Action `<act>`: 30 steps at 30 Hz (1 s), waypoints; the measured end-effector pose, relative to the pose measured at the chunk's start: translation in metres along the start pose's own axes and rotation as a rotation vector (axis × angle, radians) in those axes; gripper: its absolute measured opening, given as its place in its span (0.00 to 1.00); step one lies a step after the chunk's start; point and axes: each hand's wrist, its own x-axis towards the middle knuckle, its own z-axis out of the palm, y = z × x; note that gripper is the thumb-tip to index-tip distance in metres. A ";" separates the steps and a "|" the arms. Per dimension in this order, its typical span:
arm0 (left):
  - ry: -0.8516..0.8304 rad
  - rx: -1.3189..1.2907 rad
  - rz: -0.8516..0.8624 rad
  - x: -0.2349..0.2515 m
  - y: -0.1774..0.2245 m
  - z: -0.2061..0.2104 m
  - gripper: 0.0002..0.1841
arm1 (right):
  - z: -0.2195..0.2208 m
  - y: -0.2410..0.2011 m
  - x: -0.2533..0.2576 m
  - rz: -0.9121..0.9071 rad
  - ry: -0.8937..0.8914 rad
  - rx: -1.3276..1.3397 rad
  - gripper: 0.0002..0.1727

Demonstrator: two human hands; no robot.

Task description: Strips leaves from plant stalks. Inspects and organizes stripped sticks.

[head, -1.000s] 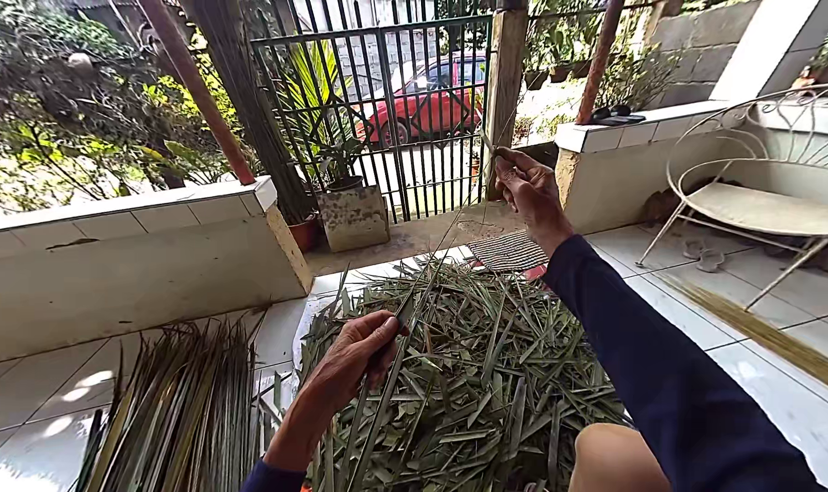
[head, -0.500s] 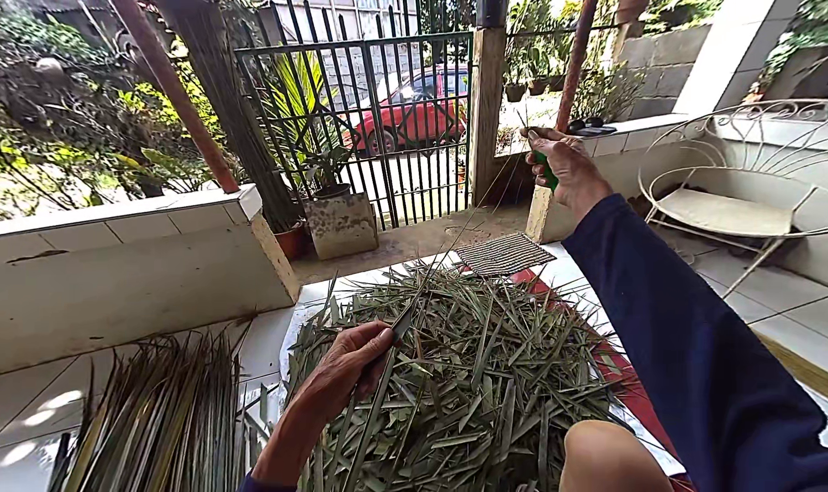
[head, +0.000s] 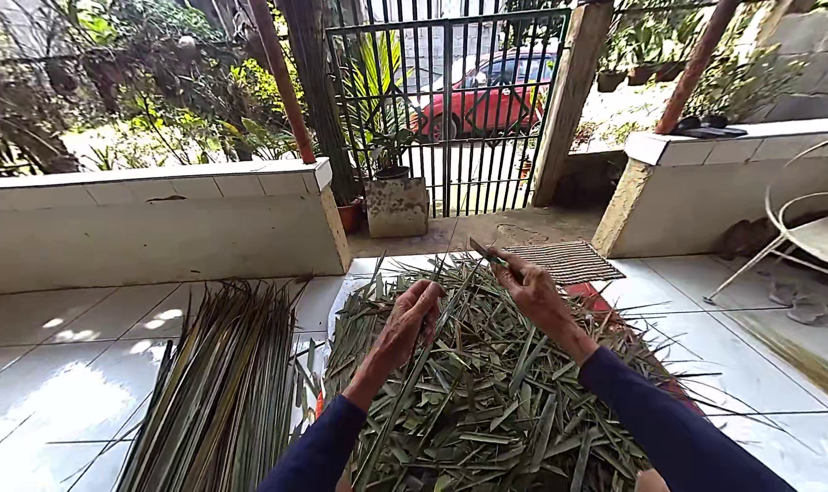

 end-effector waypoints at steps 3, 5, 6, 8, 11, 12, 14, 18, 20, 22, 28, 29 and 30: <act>0.025 -0.022 -0.023 0.006 -0.006 0.004 0.24 | 0.014 -0.019 -0.003 -0.099 0.105 0.081 0.20; 0.030 -0.027 -0.032 0.008 -0.009 0.006 0.25 | 0.018 -0.023 -0.004 -0.121 0.091 0.079 0.21; 0.028 -0.022 -0.037 0.008 -0.010 0.008 0.25 | 0.020 -0.022 -0.004 -0.124 0.075 0.075 0.21; 0.009 0.000 -0.046 0.008 -0.010 0.011 0.25 | 0.025 -0.018 -0.005 -0.119 0.051 0.045 0.20; -0.022 0.030 -0.057 0.007 -0.010 0.017 0.25 | 0.025 -0.014 -0.008 -0.093 0.019 0.024 0.20; -0.034 0.036 -0.061 0.007 -0.011 0.019 0.25 | 0.024 -0.013 -0.008 -0.090 0.029 0.026 0.20; -0.046 0.041 -0.068 0.007 -0.010 0.021 0.25 | 0.023 -0.010 -0.009 -0.081 0.051 0.027 0.19; -0.059 0.051 -0.066 0.007 -0.009 0.025 0.24 | 0.019 -0.011 -0.009 -0.060 0.095 0.007 0.19; -0.069 0.067 -0.063 0.006 -0.009 0.027 0.25 | 0.013 -0.014 -0.008 -0.040 0.116 0.007 0.19; -0.084 0.079 -0.059 0.006 -0.009 0.028 0.25 | 0.006 -0.016 -0.004 -0.029 0.136 0.018 0.19; -0.122 0.104 -0.070 0.004 -0.009 0.031 0.25 | -0.019 -0.020 0.008 0.000 0.206 0.079 0.19; -0.132 0.106 -0.072 0.003 -0.010 0.031 0.25 | -0.024 -0.020 0.012 -0.001 0.217 0.089 0.19; -0.143 0.104 -0.074 0.002 -0.010 0.032 0.25 | -0.031 -0.018 0.017 -0.010 0.229 0.098 0.19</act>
